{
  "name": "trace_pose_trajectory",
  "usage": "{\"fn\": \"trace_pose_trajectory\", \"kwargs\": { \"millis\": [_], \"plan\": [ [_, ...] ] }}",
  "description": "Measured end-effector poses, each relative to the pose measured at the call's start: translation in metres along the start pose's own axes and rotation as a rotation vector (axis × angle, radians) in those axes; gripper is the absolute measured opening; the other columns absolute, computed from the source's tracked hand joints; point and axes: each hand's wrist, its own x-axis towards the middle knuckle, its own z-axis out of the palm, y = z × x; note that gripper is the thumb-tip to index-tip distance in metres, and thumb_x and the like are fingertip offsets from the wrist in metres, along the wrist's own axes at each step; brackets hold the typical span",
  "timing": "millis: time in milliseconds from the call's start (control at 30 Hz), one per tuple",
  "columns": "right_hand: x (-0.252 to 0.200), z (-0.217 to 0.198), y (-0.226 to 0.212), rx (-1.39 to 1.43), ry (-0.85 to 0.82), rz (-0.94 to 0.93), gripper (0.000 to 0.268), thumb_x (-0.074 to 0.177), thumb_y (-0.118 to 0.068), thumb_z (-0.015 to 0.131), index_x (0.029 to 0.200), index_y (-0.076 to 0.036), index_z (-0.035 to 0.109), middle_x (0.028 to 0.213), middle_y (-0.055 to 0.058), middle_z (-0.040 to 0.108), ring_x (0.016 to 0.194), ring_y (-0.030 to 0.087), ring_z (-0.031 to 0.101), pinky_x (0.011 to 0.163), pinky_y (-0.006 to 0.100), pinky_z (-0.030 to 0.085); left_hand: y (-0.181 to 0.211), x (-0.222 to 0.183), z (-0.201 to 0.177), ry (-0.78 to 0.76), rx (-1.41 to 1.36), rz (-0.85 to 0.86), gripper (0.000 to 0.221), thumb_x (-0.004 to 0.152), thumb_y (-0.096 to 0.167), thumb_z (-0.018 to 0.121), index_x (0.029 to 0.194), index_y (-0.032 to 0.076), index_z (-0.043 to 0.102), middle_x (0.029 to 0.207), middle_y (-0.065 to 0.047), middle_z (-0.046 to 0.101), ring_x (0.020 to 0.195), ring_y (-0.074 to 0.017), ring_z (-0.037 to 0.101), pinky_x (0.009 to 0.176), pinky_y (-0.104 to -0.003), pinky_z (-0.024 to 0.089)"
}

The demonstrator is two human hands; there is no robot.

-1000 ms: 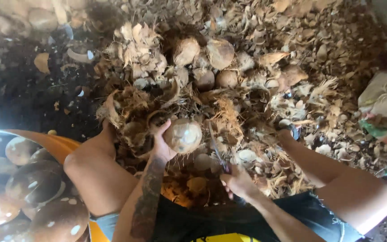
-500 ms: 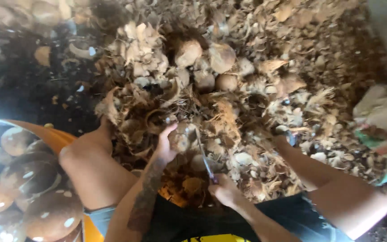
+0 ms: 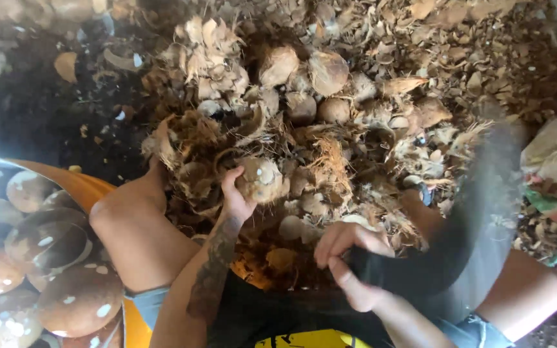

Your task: Peeling the outer husk from coconuts using a knife while sitting on the floor.

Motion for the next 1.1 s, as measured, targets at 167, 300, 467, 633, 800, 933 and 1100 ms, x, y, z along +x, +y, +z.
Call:
{"fn": "trace_pose_trajectory", "kwargs": {
  "millis": [167, 300, 467, 633, 800, 933, 1100],
  "plan": [
    [-0.042, -0.019, 0.097, -0.545, -0.091, 0.026, 0.028, 0.096, 0.003, 0.066, 0.123, -0.003, 0.069, 0.115, 0.011, 0.078, 0.103, 0.027, 0.080, 0.093, 0.033, 0.070, 0.000, -0.009, 0.038, 0.211, 0.274, 0.006, 0.055, 0.075, 0.045, 0.068, 0.123, 0.017, 0.063, 0.120, -0.011, 0.068, 0.111, -0.0324, 0.067, 0.084, -0.046, 0.057],
    [-0.092, -0.034, 0.185, -0.006, 0.392, 1.302, 0.079, 0.083, 0.006, 0.048, 0.160, -0.010, 0.046, 0.052, 0.017, 0.051, 0.038, 0.034, 0.053, 0.038, 0.048, 0.055, 0.006, -0.017, 0.030, 0.297, 0.137, -0.055, 0.055, 0.080, 0.042, 0.071, 0.124, 0.009, 0.071, 0.114, -0.010, 0.076, 0.107, -0.0296, 0.071, 0.090, -0.039, 0.059],
    [-0.014, -0.029, 0.066, -0.504, 0.237, 0.866, 0.022, 0.081, -0.002, 0.062, 0.059, -0.001, 0.066, 0.044, 0.014, 0.065, 0.040, 0.026, 0.068, 0.057, 0.033, 0.057, 0.032, -0.050, 0.105, 0.097, -0.153, -0.009, 0.061, 0.077, 0.057, 0.085, 0.112, 0.009, 0.076, 0.102, -0.016, 0.077, 0.090, -0.0349, 0.074, 0.076, -0.049, 0.061],
    [0.000, -0.023, 0.010, -0.427, 0.059, -0.072, 0.013, 0.082, -0.001, 0.057, 0.083, -0.013, 0.054, 0.073, 0.003, 0.063, 0.061, 0.017, 0.064, 0.057, 0.028, 0.057, -0.002, -0.019, 0.050, 0.326, 0.237, -0.076, 0.056, 0.077, 0.041, 0.077, 0.127, 0.017, 0.069, 0.124, -0.008, 0.072, 0.112, -0.0282, 0.069, 0.089, -0.045, 0.057],
    [-0.035, -0.068, 0.204, -0.404, 0.079, 0.603, 0.007, 0.083, -0.011, 0.059, 0.078, -0.011, 0.054, 0.065, 0.005, 0.060, 0.057, 0.019, 0.060, 0.054, 0.035, 0.050, -0.014, -0.015, 0.030, 0.439, 0.340, 0.052, 0.061, 0.073, 0.031, 0.079, 0.131, 0.013, 0.070, 0.119, -0.011, 0.074, 0.104, -0.0298, 0.072, 0.078, -0.043, 0.058],
    [-0.081, -0.057, 0.158, -0.389, 0.097, 1.164, 0.005, 0.086, -0.007, 0.060, 0.081, -0.007, 0.060, 0.060, 0.005, 0.059, 0.050, 0.018, 0.057, 0.048, 0.034, 0.048, -0.013, -0.016, 0.034, 0.017, 0.268, 0.177, 0.052, 0.083, 0.009, 0.070, 0.135, 0.007, 0.066, 0.116, -0.013, 0.075, 0.097, -0.0299, 0.073, 0.080, -0.039, 0.059],
    [-0.054, -0.042, 0.110, -0.844, -0.129, 1.160, 0.009, 0.092, -0.005, 0.052, 0.085, -0.009, 0.052, 0.076, 0.006, 0.066, 0.047, 0.016, 0.054, 0.037, 0.031, 0.046, -0.015, -0.010, 0.034, -0.366, 0.104, -0.004, 0.052, 0.097, 0.038, 0.060, 0.134, 0.002, 0.064, 0.115, -0.014, 0.072, 0.099, -0.0292, 0.067, 0.078, -0.040, 0.055]
  ]
}}
